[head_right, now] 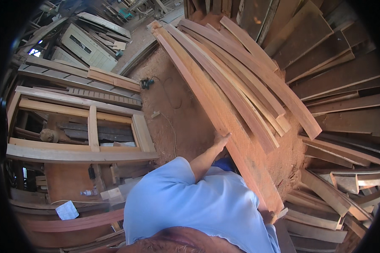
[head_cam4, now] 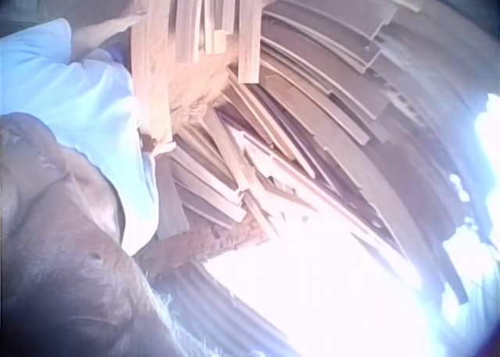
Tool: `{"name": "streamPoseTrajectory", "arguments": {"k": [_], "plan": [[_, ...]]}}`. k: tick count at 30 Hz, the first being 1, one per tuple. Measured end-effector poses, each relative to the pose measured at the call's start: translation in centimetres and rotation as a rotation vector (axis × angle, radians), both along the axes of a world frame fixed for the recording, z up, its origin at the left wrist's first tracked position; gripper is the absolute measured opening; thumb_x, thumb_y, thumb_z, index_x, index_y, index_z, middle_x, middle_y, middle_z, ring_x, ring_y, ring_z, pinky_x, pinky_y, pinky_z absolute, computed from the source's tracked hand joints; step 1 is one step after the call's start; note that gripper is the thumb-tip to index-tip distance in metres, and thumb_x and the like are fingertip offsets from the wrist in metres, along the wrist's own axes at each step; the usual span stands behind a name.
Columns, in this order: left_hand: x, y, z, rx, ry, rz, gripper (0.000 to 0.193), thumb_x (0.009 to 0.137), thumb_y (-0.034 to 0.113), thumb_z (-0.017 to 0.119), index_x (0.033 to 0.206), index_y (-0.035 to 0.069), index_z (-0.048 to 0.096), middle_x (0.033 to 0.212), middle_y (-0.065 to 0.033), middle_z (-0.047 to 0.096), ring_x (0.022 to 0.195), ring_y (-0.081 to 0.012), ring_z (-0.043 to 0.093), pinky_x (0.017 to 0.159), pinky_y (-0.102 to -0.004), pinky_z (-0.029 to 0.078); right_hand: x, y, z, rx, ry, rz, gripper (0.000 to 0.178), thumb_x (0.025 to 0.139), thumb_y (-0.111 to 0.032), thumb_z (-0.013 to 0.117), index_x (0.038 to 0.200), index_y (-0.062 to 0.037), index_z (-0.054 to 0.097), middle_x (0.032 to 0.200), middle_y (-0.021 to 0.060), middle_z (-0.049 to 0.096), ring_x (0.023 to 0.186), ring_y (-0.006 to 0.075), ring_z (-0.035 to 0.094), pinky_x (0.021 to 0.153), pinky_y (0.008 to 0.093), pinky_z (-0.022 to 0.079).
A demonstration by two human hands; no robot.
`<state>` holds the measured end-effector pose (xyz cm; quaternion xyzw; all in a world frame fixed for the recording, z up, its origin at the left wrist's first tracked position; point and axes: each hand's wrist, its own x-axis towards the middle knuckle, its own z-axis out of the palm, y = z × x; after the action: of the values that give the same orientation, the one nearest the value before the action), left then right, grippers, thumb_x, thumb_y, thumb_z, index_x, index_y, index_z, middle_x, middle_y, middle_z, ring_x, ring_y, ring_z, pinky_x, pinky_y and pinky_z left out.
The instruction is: The person selects a wooden plank from a stack, measures it with a tape measure, and then uses a circular saw to cut the plank. The person handles the wood and saw throughout the process.
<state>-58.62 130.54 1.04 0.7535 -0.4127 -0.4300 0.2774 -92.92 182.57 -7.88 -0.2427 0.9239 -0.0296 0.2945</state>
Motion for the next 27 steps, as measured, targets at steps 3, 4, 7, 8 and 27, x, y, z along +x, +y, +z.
{"name": "streamPoseTrajectory", "arguments": {"k": [3, 4, 7, 8, 27], "plan": [[-1.2, -0.8, 1.7, 0.11, -0.107, -0.082, 0.104, 0.086, 0.03, 0.085, 0.148, -0.014, 0.014, 0.145, -0.038, 0.046, 0.135, -0.0418, 0.053, 0.112, -0.0434, 0.047, -0.1, -0.2, -0.3, 0.025, 0.027, 0.004, 0.026, 0.095, -0.03, 0.065, 0.09, -0.0048, 0.067, 0.083, 0.0132, 0.066, 0.077, 0.0279, 0.064, 0.063, 0.0425, 0.053], [-0.5, -1.0, 0.9, 0.142, -0.127, -0.062, 0.108, 0.085, 0.03, 0.085, 0.147, -0.016, 0.009, 0.138, -0.0384, 0.049, 0.13, -0.0412, 0.057, 0.109, -0.042, 0.048, 0.0, -0.7, -0.5, 0.031, 0.023, 0.027, 0.025, 0.095, -0.03, 0.066, 0.09, -0.005, 0.068, 0.084, 0.0138, 0.068, 0.078, 0.0289, 0.066, 0.063, 0.043, 0.054], [-0.2, -0.9, -1.6, 0.094, -0.071, 0.015, 0.094, 0.087, 0.023, 0.08, 0.14, -0.017, 0.014, 0.124, -0.032, 0.057, 0.12, -0.0372, 0.061, 0.106, -0.0418, 0.048, 0.3, -1.0, -1.1, 0.073, 0.03, 0.084, 0.024, 0.095, -0.029, 0.066, 0.09, -0.0055, 0.07, 0.087, 0.0157, 0.072, 0.082, 0.0319, 0.071, 0.066, 0.0444, 0.056], [-0.3, -1.2, -1.5, 0.117, -0.049, 0.038, 0.088, 0.088, 0.02, 0.078, 0.137, -0.018, 0.016, 0.116, -0.0288, 0.061, 0.116, -0.035, 0.063, 0.104, -0.0415, 0.049, 0.5, 0.0, -2.2, 0.089, 0.036, 0.098, 0.024, 0.095, -0.029, 0.066, 0.09, -0.0057, 0.07, 0.088, 0.0163, 0.073, 0.083, 0.0329, 0.072, 0.067, 0.0449, 0.057], [12.9, -26.4, -2.0, -0.064, 0.107, 0.036, 0.103, 0.088, 0.013, 0.074, 0.147, -0.024, -0.003, 0.093, -0.0106, 0.063, 0.084, -0.0166, 0.064, 0.08, -0.0317, 0.055, 13.1, -24.7, 2.5, 0.185, -0.019, 0.071, 0.033, 0.092, -0.032, 0.07, 0.105, -0.0015, 0.068, 0.103, 0.022, 0.073, 0.099, 0.0378, 0.072, 0.081, 0.0478, 0.057]]}}
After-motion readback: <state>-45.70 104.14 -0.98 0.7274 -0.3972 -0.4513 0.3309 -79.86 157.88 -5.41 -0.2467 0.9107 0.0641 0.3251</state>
